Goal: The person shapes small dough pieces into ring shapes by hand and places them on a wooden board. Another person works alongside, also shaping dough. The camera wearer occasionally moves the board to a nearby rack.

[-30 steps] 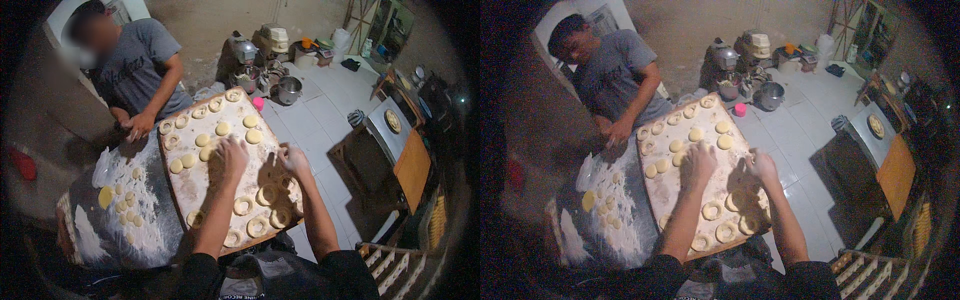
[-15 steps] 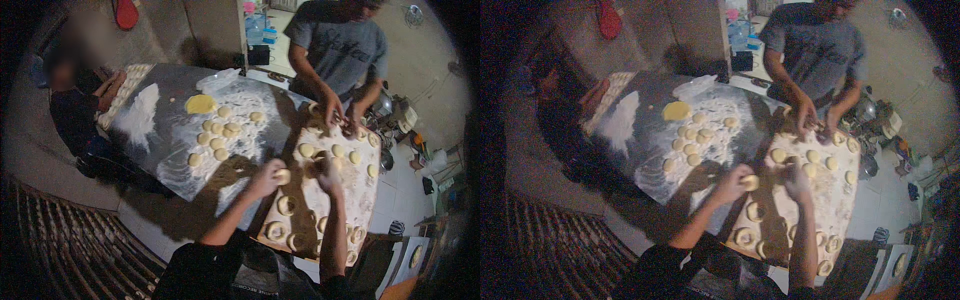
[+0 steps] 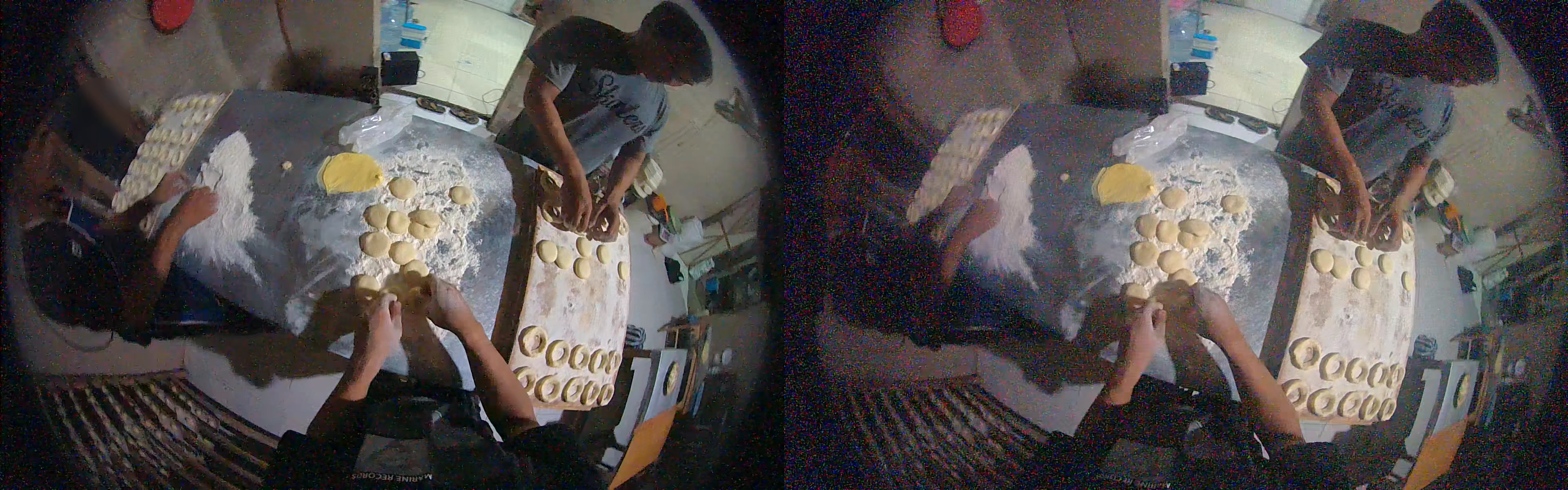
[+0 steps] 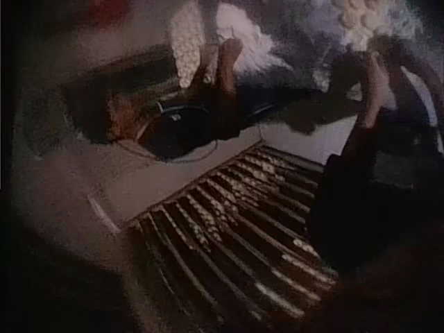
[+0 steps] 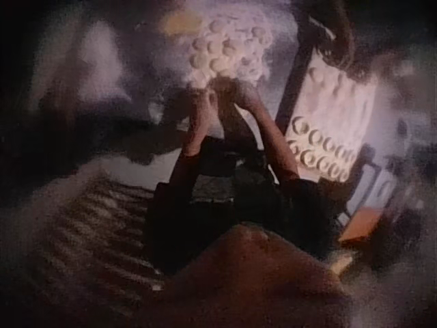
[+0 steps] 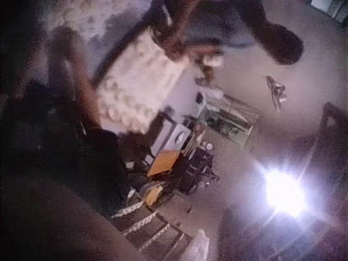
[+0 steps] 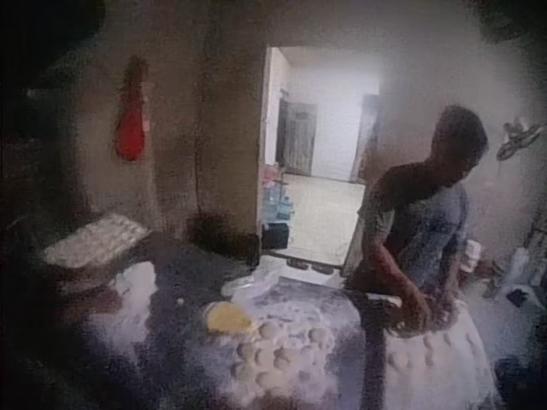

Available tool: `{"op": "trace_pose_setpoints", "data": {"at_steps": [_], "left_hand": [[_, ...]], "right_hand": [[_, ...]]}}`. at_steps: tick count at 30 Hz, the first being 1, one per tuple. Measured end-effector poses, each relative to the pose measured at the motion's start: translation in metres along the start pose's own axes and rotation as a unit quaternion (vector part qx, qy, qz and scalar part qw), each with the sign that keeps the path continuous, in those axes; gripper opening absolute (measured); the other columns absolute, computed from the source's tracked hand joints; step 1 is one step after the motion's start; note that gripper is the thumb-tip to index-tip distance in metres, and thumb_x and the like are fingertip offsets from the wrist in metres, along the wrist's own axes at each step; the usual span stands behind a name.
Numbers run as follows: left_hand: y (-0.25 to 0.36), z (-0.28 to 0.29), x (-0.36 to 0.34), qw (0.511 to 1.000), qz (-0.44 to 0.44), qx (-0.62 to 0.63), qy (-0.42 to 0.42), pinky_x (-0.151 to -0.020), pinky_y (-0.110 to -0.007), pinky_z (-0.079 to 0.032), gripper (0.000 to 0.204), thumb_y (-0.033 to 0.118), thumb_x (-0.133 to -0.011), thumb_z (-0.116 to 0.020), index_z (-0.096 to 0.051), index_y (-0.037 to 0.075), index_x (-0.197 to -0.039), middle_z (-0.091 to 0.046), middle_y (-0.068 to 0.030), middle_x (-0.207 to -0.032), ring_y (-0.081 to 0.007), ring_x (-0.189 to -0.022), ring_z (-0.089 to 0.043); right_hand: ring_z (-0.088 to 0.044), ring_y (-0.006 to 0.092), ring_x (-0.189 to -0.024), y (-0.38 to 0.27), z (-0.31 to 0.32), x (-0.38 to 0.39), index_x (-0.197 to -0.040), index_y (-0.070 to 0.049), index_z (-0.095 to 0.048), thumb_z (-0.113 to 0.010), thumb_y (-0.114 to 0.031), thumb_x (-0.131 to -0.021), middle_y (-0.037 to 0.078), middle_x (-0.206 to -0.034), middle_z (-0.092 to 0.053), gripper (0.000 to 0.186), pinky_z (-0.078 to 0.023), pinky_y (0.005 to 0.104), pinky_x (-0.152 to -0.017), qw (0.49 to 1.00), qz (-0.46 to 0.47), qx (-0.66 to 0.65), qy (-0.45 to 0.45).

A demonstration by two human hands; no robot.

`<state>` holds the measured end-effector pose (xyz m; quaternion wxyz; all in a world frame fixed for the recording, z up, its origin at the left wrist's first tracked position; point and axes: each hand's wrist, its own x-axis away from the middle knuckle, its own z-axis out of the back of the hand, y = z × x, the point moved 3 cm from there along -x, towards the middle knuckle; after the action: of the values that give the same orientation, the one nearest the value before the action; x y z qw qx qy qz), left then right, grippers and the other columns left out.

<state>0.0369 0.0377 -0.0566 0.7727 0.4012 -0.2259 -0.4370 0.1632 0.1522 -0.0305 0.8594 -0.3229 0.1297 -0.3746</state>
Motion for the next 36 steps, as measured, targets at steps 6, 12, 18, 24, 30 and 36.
{"op": "trace_pose_setpoints", "data": {"at_steps": [6,12,18,24,30,36], "left_hand": [[0.037,0.043,-0.013,0.967,0.026,0.201,-0.156,-0.071,-0.032,-0.049,0.032,0.022,-0.087,-0.064,-0.058,-0.007,-0.099,-0.062,-0.0172,-0.088,-0.0226,-0.081,-0.062],[0.081,0.076,-0.02,0.946,0.044,0.259,-0.191,-0.077,-0.026,-0.046,0.031,0.019,-0.079,-0.073,-0.065,0.0,-0.103,-0.064,-0.0036,-0.089,-0.012,-0.083,-0.058],[0.061,0.056,-0.029,0.976,-0.047,0.12,-0.178,-0.087,-0.031,-0.043,0.031,0.0,-0.073,-0.067,-0.056,0.003,-0.102,-0.058,-0.0075,-0.102,-0.0193,-0.094,-0.055],[0.087,0.036,-0.027,0.969,-0.238,0.02,0.063,-0.08,-0.038,-0.045,0.034,-0.003,-0.076,-0.056,-0.045,0.001,-0.108,-0.052,-0.0165,-0.096,-0.0278,-0.091,-0.054],[0.12,0.025,-0.008,0.723,-0.014,0.672,-0.159,-0.077,-0.029,-0.049,0.035,0.023,-0.087,-0.05,-0.039,0.008,-0.117,-0.049,-0.0089,-0.098,-0.0195,-0.086,-0.053],[0.146,-0.02,-0.009,0.942,-0.26,0.206,-0.052,-0.076,-0.037,-0.044,0.044,0.037,-0.097,-0.034,-0.045,-0.003,-0.111,-0.053,-0.0191,-0.099,-0.0305,-0.089,-0.054]], "right_hand": [[-0.061,0.0162,-0.088,-0.044,0.032,0.012,-0.109,-0.008,-0.036,-0.061,0.003,-0.085,0.009,-0.094,-0.06,0.037,-0.049,0.0303,-0.072,0.87,-0.094,-0.469,-0.118],[-0.062,0.0212,-0.092,-0.076,0.051,0.021,-0.112,-0.009,-0.033,-0.062,0.003,-0.083,0.016,-0.1,-0.061,0.042,-0.052,0.0343,-0.076,0.875,-0.065,-0.477,-0.058],[-0.054,0.0369,-0.092,-0.069,0.025,-0.002,-0.129,-0.001,-0.036,-0.079,-0.022,-0.062,0.02,-0.098,-0.054,0.083,-0.044,0.0423,-0.079,0.968,-0.061,-0.005,0.241],[-0.05,0.0135,-0.098,-0.062,0.043,0.022,-0.131,-0.01,-0.036,-0.06,-0.016,-0.085,0.004,-0.099,-0.053,0.052,-0.043,0.0299,-0.081,0.862,-0.005,-0.507,-0.004],[-0.051,0.0112,-0.081,-0.053,0.078,0.051,-0.128,-0.007,-0.038,-0.049,-0.048,-0.091,-0.001,-0.082,-0.052,0.057,-0.039,0.0248,-0.075,0.749,-0.029,-0.656,0.092],[-0.056,0.018,-0.079,-0.04,0.098,0.076,-0.138,-0.006,-0.028,-0.05,-0.038,-0.092,0.007,-0.078,-0.054,0.06,-0.043,0.0327,-0.075,0.817,-0.046,-0.542,0.189]]}}
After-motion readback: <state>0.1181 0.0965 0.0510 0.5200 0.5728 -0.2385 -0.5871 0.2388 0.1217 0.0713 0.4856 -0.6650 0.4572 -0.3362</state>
